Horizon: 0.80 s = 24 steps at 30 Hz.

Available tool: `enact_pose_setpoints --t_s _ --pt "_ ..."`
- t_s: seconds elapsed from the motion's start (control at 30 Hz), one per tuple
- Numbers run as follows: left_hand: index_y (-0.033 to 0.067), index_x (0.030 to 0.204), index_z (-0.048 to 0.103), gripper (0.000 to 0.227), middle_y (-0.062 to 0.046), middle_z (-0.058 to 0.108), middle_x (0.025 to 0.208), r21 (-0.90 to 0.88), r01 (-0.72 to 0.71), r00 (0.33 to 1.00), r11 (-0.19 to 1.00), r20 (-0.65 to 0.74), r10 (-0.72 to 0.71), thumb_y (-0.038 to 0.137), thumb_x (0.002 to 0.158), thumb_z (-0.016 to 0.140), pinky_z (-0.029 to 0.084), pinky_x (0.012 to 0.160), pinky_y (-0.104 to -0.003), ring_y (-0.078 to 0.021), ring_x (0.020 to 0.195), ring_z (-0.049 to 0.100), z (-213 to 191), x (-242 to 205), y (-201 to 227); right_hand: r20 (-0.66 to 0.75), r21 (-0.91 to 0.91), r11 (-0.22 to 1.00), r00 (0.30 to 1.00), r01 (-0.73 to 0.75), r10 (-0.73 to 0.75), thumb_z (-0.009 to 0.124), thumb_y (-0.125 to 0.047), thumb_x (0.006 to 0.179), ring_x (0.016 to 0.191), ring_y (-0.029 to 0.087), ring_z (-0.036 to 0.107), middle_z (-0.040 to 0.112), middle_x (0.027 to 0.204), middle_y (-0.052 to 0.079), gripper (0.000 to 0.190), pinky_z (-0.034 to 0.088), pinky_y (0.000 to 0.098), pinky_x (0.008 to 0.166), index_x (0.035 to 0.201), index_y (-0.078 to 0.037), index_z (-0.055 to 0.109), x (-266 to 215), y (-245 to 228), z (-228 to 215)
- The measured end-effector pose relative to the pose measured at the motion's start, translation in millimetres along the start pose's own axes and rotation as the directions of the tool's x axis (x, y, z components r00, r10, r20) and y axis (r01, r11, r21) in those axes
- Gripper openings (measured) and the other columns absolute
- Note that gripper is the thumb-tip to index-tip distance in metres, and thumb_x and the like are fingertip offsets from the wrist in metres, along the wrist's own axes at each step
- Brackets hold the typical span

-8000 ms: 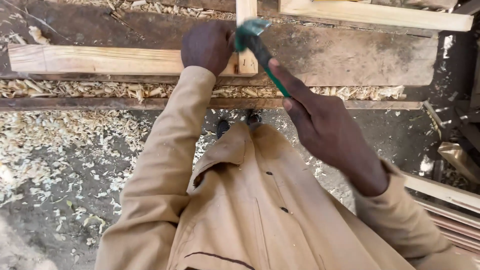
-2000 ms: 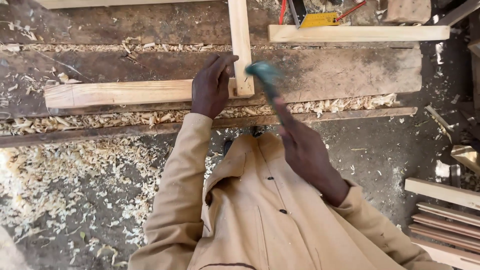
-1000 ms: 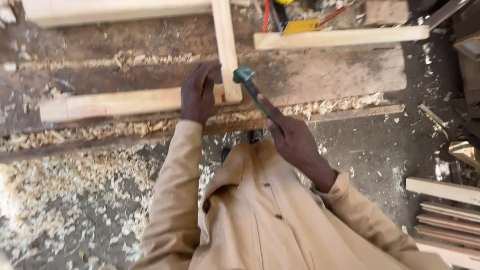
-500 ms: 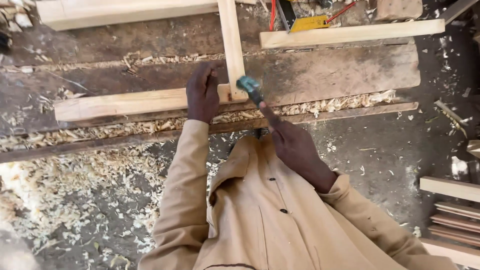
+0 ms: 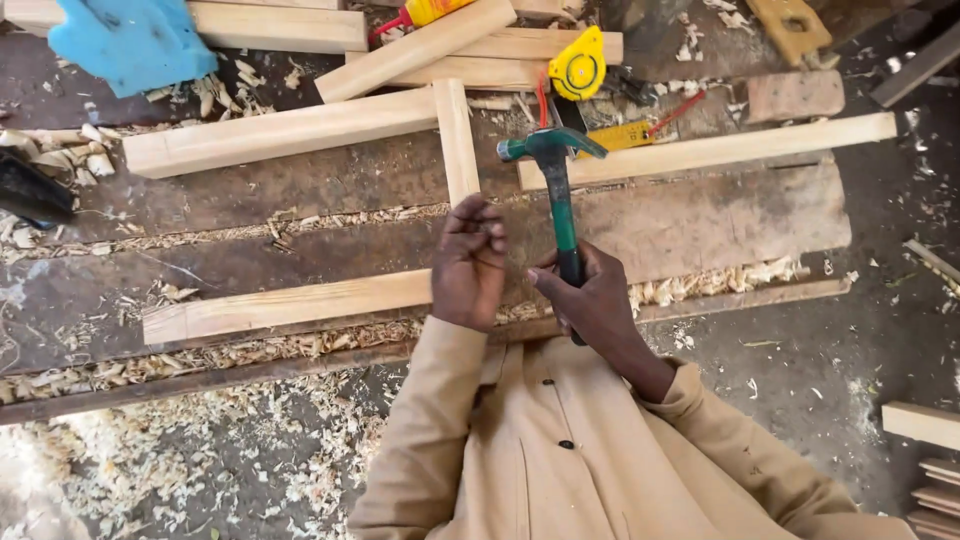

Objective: The person hammers nails into a wooden frame at a workbench, joining two pieces of wood together.

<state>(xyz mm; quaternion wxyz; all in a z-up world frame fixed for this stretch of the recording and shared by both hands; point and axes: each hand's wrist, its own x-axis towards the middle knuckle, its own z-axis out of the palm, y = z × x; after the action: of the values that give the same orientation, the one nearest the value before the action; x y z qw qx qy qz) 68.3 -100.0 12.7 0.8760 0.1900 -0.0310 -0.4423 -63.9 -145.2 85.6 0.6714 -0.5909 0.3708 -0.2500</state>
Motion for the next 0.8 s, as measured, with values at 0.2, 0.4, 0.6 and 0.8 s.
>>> enact_pose_setpoints --t_s 0.2,0.4,0.6,0.8 --pt "0.0016 0.105 0.051 0.03 -0.015 0.058 0.111 0.171 -0.064 0.998 0.983 -0.015 0.068 -0.008 0.08 0.038 0.055 0.071 -0.025 -0.0213 0.098 0.061 23.8 18.0 -24.8 0.079 -0.022 1.0 0.997 0.018 -0.016 0.068 -0.011 0.078 0.025 0.016 0.048 0.053 0.049 0.012 0.022 0.042 0.0261 0.024 0.089 0.005 0.059 46.8 0.9 -2.9" --pt "-0.0071 0.098 0.051 0.024 -0.026 0.051 0.116 0.049 -0.154 0.988 0.987 0.008 0.154 -0.014 0.08 0.037 0.045 0.095 -0.038 -0.0356 0.112 0.051 38.1 44.1 -19.8 0.069 0.041 0.999 0.997 0.021 -0.024 0.056 -0.004 0.083 0.024 0.014 0.046 0.049 0.042 0.01 0.009 0.039 0.0239 0.025 0.084 0.004 0.058 79.2 -13.9 -3.8" --pt "-0.006 0.104 0.052 0.033 -0.023 0.056 0.108 0.013 -0.069 0.985 0.998 -0.159 0.07 -0.013 0.075 0.037 0.048 0.076 -0.026 -0.0251 0.093 0.056 8.9 64.9 -21.5 0.002 0.158 0.987 0.999 -0.04 0.04 0.055 0.0 0.08 0.023 0.015 0.044 0.042 0.037 0.009 0.005 0.038 0.0258 0.024 0.082 0.005 0.055 107.7 -19.5 -0.8" --pt "-0.0031 0.093 0.064 0.012 -0.014 0.058 0.083 0.771 -0.039 0.993 0.636 -0.039 0.107 0.002 0.084 0.059 0.045 0.063 -0.021 -0.0119 0.074 0.053 66.9 66.6 6.9 -0.028 0.123 0.992 1.0 0.012 -0.008 0.054 0.002 0.08 0.024 0.015 0.043 0.041 0.038 0.009 0.006 0.037 0.0265 0.027 0.083 0.007 0.054 122.7 -28.8 8.6"
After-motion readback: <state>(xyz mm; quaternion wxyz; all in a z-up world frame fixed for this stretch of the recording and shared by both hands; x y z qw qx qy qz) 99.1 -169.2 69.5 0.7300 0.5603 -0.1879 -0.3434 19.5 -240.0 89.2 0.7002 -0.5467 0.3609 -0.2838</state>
